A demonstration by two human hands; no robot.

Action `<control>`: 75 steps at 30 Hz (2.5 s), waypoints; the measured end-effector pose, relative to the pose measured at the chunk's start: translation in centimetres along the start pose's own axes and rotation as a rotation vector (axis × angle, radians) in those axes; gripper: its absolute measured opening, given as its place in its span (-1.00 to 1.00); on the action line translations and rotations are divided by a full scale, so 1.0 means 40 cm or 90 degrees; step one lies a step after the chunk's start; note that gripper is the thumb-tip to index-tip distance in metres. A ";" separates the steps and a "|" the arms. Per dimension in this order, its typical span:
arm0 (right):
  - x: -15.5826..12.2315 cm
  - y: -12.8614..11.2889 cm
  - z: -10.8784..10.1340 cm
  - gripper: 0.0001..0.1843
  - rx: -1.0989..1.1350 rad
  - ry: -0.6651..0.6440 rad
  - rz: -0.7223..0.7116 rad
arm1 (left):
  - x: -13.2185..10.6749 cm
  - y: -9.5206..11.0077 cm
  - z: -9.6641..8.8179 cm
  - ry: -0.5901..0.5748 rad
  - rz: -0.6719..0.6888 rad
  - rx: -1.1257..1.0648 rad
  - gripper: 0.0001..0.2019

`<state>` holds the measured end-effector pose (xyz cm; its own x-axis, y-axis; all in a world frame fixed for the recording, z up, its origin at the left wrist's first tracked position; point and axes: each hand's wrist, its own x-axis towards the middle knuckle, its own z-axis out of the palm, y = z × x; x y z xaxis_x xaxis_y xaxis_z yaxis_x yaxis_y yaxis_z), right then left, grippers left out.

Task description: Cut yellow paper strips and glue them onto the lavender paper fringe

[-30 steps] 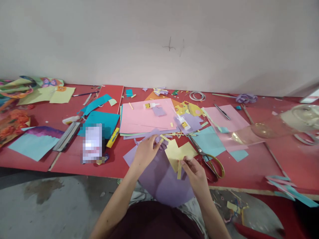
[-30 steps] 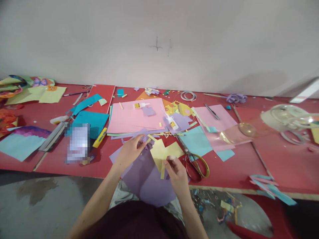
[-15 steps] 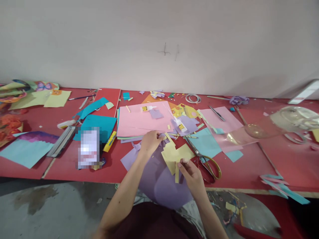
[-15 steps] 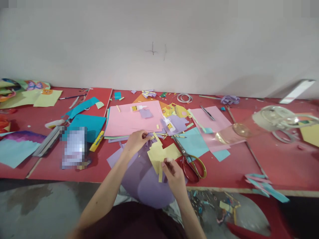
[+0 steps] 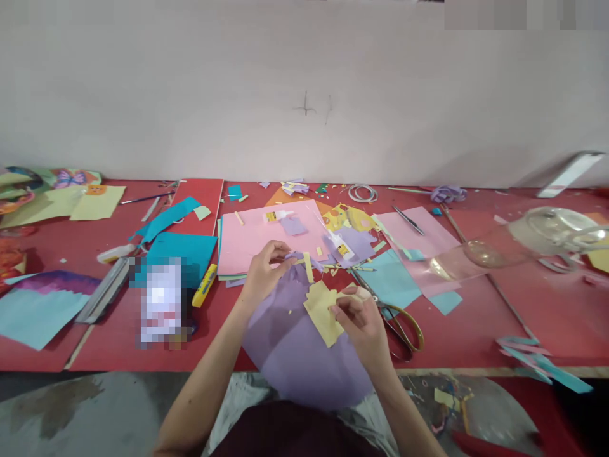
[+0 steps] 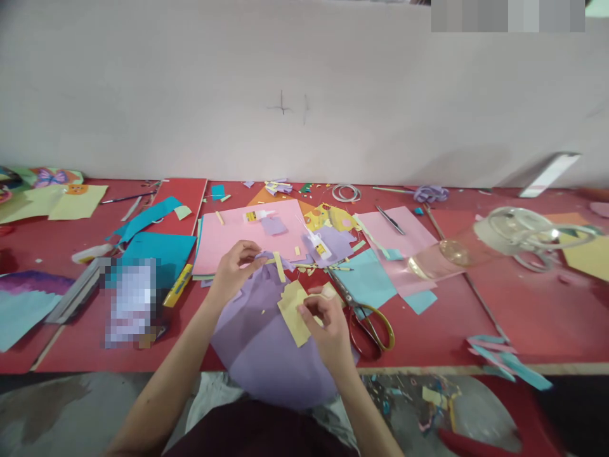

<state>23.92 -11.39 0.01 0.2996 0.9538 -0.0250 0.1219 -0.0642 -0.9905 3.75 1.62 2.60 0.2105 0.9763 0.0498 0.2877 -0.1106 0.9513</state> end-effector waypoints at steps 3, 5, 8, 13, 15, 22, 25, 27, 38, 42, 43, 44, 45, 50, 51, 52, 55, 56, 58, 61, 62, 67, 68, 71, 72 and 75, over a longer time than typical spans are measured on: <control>0.062 -0.055 0.034 -0.87 -0.052 -0.061 -0.121 | 0.003 -0.006 0.004 -0.011 0.032 -0.017 -0.81; 0.108 -0.091 0.059 -0.84 -0.130 -0.101 -0.222 | 0.008 -0.011 0.010 -0.029 0.041 -0.007 -0.82; 0.166 -0.119 0.097 -0.81 -0.196 -0.104 -0.352 | 0.017 -0.021 0.013 -0.057 0.061 0.003 -0.84; 0.217 -0.086 0.140 -0.74 -0.248 -0.090 -0.499 | 0.023 -0.050 0.013 -0.048 0.100 -0.001 -0.90; 0.223 -0.065 0.146 -0.74 -0.246 -0.087 -0.528 | 0.021 -0.061 0.015 -0.036 0.120 -0.009 -0.90; 0.219 -0.030 0.147 -0.65 -0.222 -0.087 -0.547 | 0.008 -0.078 0.016 -0.061 0.167 -0.020 -0.82; 0.217 -0.023 0.149 -0.65 -0.223 -0.089 -0.511 | 0.004 -0.078 0.012 -0.097 0.170 -0.047 -0.78; 0.217 -0.020 0.150 -0.67 -0.226 -0.086 -0.507 | 0.001 -0.078 0.010 -0.123 0.173 -0.069 -0.75; 0.224 -0.007 0.142 -0.81 -0.217 -0.033 -0.475 | -0.005 -0.066 0.015 -0.182 0.120 -0.190 -0.66; 0.224 -0.013 0.147 -0.80 -0.200 -0.052 -0.448 | 0.001 -0.067 0.019 -0.204 0.098 -0.223 -0.60; 0.223 -0.015 0.148 -0.80 -0.197 -0.055 -0.439 | 0.002 -0.067 0.020 -0.201 0.090 -0.222 -0.60; 0.222 -0.016 0.149 -0.81 -0.193 -0.057 -0.430 | 0.002 -0.068 0.021 -0.197 0.081 -0.219 -0.61; 0.221 -0.017 0.149 -0.81 -0.189 -0.058 -0.421 | 0.003 -0.069 0.022 -0.193 0.071 -0.218 -0.62; 0.222 -0.013 0.142 -0.84 -0.166 -0.071 -0.361 | 0.008 -0.077 0.022 -0.209 0.047 -0.179 -0.56; 0.224 -0.011 0.141 -0.84 -0.163 -0.076 -0.343 | 0.010 -0.078 0.021 -0.215 0.050 -0.154 -0.54; 0.226 -0.009 0.140 -0.84 -0.159 -0.080 -0.323 | 0.012 -0.079 0.019 -0.221 0.052 -0.124 -0.53; 0.234 -0.001 0.142 -0.81 -0.149 -0.094 -0.258 | 0.017 -0.085 0.015 -0.234 0.048 -0.040 -0.60; 0.237 0.002 0.143 -0.79 -0.146 -0.096 -0.239 | 0.019 -0.087 0.014 -0.235 0.047 -0.020 -0.65; 0.240 0.006 0.146 -0.76 -0.144 -0.099 -0.209 | 0.022 -0.092 0.013 -0.232 0.054 0.009 -0.74; 0.242 0.010 0.147 -0.78 -0.139 -0.086 -0.182 | 0.027 -0.100 0.014 -0.209 0.084 0.058 -0.83; 0.242 0.012 0.146 -0.80 -0.134 -0.076 -0.176 | 0.029 -0.102 0.016 -0.198 0.098 0.075 -0.85; 0.249 0.018 0.138 -0.81 -0.103 -0.045 -0.153 | 0.034 -0.103 0.016 -0.165 0.145 0.130 -0.79; 0.250 0.018 0.137 -0.80 -0.102 -0.053 -0.151 | 0.034 -0.101 0.015 -0.165 0.148 0.137 -0.74; 0.252 0.016 0.136 -0.81 -0.111 -0.106 -0.151 | 0.031 -0.094 0.010 -0.168 0.148 0.165 -0.68; 0.251 0.014 0.137 -0.82 -0.117 -0.125 -0.152 | 0.030 -0.093 0.008 -0.169 0.149 0.176 -0.69; 0.249 0.011 0.137 -0.83 -0.137 -0.166 -0.154 | 0.030 -0.100 0.006 -0.170 0.167 0.222 -0.73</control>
<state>21.75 -0.30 -1.41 -0.0080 0.9894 0.1447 0.3632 0.1377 -0.9215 3.05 3.20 -1.23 0.5355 0.8309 0.1514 0.4775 -0.4457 0.7572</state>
